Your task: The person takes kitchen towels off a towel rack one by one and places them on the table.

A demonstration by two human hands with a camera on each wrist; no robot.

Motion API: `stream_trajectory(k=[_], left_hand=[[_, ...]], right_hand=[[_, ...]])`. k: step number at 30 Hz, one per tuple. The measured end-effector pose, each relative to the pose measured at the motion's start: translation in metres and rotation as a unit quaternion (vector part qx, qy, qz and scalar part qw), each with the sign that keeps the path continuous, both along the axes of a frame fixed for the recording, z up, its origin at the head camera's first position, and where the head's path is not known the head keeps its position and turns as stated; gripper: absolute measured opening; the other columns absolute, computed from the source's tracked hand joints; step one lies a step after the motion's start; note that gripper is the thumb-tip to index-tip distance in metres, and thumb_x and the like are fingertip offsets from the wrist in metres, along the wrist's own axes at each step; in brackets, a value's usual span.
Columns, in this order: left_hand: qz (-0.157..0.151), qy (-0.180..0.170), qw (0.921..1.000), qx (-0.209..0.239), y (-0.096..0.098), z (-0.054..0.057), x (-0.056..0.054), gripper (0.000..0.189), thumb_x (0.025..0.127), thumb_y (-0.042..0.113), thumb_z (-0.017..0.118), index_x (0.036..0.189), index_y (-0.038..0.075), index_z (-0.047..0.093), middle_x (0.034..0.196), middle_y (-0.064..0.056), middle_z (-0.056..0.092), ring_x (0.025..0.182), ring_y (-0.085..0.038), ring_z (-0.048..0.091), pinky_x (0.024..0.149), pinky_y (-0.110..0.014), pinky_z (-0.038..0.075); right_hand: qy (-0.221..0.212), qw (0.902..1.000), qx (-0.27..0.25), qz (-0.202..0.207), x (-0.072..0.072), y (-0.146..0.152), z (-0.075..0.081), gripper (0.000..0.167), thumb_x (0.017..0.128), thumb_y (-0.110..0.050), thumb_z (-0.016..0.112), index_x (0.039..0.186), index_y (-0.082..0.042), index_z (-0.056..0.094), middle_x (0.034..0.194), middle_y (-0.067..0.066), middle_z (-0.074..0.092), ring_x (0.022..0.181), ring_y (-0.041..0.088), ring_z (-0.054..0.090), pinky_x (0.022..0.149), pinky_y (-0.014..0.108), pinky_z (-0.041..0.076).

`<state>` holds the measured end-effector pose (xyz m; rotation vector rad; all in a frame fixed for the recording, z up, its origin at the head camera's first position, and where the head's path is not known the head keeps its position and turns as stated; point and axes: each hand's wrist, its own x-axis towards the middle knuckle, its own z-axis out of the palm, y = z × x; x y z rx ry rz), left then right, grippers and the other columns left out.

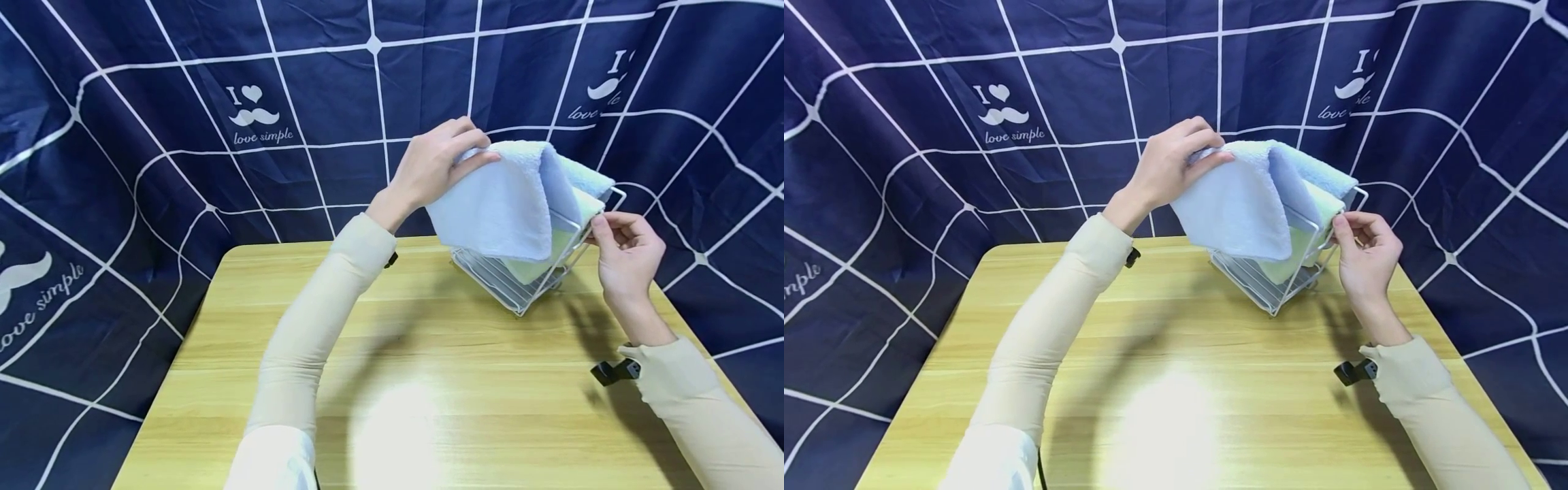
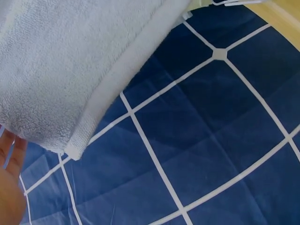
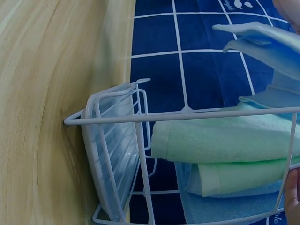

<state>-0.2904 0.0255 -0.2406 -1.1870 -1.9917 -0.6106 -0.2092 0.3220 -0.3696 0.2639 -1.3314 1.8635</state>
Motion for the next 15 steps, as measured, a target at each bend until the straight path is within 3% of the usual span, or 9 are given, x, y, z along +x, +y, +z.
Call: stream_trajectory(k=[2, 9, 15], left_hand=[[-0.002, -0.002, 1.0000, 0.008, -0.005, 0.002, -0.001, 0.027, 0.103, 0.037, 0.069, 0.101, 0.011, 0.077, 0.097, -0.003, 0.072, 0.083, -0.015, 0.063, 0.076, -0.026, 0.053], [-0.003, -0.004, 0.9995, 0.032, -0.023, 0.006, -0.001, 0.026, 0.101, 0.036, 0.071, 0.100, 0.011, 0.077, 0.094, -0.004, 0.071, 0.081, -0.016, 0.063, 0.075, -0.028, 0.053], [-0.005, -0.001, 0.9987, 0.051, -0.039, 0.010, -0.002, 0.025, 0.100, 0.034, 0.073, 0.098, 0.009, 0.077, 0.094, -0.005, 0.072, 0.084, -0.018, 0.065, 0.079, -0.030, 0.054]], right_hand=[[-0.001, 0.9998, -0.015, 0.009, -0.001, 0.000, 0.000, 0.009, 0.089, 0.014, 0.073, 0.089, 0.005, 0.073, 0.075, 0.005, 0.076, 0.061, 0.011, 0.070, 0.060, 0.018, 0.058], [0.006, 0.9997, 0.020, -0.009, -0.001, -0.002, 0.000, 0.011, 0.091, 0.012, 0.072, 0.092, 0.001, 0.076, 0.077, 0.000, 0.077, 0.061, 0.008, 0.070, 0.061, 0.017, 0.058], [-0.006, 0.9998, -0.021, 0.002, -0.003, -0.003, 0.000, 0.011, 0.089, 0.015, 0.073, 0.088, 0.003, 0.074, 0.073, 0.005, 0.075, 0.059, 0.012, 0.068, 0.059, 0.018, 0.058]])
